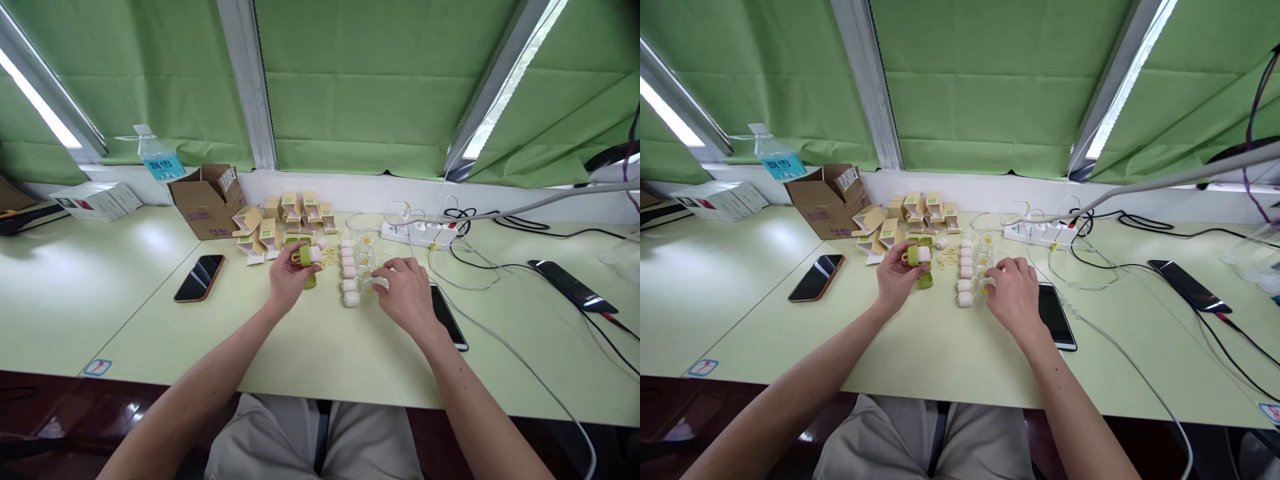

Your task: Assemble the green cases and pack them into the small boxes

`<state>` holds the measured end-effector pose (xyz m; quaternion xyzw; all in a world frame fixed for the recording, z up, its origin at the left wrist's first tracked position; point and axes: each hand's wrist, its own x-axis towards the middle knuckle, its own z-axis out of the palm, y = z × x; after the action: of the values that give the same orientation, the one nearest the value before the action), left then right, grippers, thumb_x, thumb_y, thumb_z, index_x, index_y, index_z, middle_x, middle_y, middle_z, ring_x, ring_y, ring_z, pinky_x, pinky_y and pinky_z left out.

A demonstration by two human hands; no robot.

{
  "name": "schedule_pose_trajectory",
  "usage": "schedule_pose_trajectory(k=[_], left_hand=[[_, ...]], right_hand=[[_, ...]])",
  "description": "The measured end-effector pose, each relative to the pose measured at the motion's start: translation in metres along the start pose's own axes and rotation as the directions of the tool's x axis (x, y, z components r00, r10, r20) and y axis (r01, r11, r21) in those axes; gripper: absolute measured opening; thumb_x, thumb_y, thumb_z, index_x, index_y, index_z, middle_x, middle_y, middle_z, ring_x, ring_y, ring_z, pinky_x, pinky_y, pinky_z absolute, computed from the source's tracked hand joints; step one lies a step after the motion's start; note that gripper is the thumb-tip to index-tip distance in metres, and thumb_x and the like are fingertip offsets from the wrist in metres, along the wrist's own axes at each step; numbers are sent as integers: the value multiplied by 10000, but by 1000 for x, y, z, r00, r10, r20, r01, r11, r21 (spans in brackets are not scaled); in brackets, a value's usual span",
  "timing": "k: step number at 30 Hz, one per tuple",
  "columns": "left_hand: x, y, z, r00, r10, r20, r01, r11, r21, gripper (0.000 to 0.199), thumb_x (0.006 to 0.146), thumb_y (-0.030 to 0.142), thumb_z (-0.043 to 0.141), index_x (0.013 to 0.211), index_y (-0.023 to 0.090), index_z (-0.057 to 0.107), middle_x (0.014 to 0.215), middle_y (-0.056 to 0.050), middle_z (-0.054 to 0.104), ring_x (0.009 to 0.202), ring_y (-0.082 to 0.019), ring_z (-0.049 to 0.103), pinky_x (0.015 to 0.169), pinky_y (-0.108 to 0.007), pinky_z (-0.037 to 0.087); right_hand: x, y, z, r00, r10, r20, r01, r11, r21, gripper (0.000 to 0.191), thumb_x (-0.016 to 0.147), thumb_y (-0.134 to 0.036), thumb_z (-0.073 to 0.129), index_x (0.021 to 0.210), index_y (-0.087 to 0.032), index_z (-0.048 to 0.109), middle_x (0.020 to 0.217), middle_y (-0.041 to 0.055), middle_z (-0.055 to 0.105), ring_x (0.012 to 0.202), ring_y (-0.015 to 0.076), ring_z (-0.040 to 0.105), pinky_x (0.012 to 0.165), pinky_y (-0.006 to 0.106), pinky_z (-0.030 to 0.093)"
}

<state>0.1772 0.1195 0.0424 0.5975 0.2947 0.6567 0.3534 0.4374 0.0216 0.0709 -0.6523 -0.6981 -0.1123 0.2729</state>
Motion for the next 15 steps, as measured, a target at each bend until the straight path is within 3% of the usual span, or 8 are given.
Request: schedule_pose_trajectory(k=[4, 8, 10, 12, 14, 15], left_hand=[[1, 0, 1, 999, -44, -4, 44, 998, -53, 593, 685, 272, 962, 1229, 193, 739, 1016, -40, 775, 835, -182, 776, 688, -297, 677], [1, 2, 2, 995, -104, 14, 104, 991, -89, 618, 687, 260, 951, 1265, 185, 747, 1010, -41, 787, 826, -179, 777, 708, -311, 684], [0, 2, 3, 991, -130, 26, 132, 985, -108, 627, 690, 249, 945, 1283, 190, 751, 994, -34, 791, 831, -180, 780, 729, -321, 690], [0, 2, 3, 989, -143, 45, 147, 982, -119, 643, 701, 246, 937, 1314, 196, 750, 987, -35, 798, 832, -180, 782, 750, -334, 698], [-1, 0, 3, 987, -146, 74, 154, 980, -123, 646, 731, 244, 914, 1352, 201, 745, 989, -40, 804, 828, -177, 780, 768, -352, 705], [-1, -1, 3, 985, -144, 93, 155, 980, -125, 643, 750, 241, 899, 1372, 204, 740, 988, -42, 806, 828, -175, 780, 780, -361, 709]], right_hand=[[-3, 3, 15, 994, -31, 108, 49, 984, -169, 182, 907, -158, 736, 968, -238, 886, 1188, 180, 720, 1149, 377, 534, 955, 524, 460], [2, 5, 10, 993, -25, 117, 37, 994, -100, 223, 940, -134, 665, 880, -232, 856, 1259, 174, 702, 1230, 388, 537, 999, 550, 471], [6, 5, 2, 999, -15, 52, 14, 999, 33, 201, 937, -150, 653, 867, -235, 821, 1299, 163, 706, 1292, 397, 539, 1051, 584, 475], [12, 1, -8, 999, 18, -29, -9, 963, 268, 132, 940, -199, 656, 885, -242, 769, 1316, 137, 730, 1321, 374, 572, 1116, 601, 475], [20, -6, -15, 994, 102, -39, -62, 817, 573, 70, 951, -305, 690, 914, -248, 708, 1276, 110, 764, 1275, 325, 644, 1124, 572, 515], [25, -11, -16, 989, 151, 0, -106, 691, 715, 138, 946, -378, 723, 916, -249, 683, 1218, 99, 777, 1216, 302, 681, 1085, 545, 557]])
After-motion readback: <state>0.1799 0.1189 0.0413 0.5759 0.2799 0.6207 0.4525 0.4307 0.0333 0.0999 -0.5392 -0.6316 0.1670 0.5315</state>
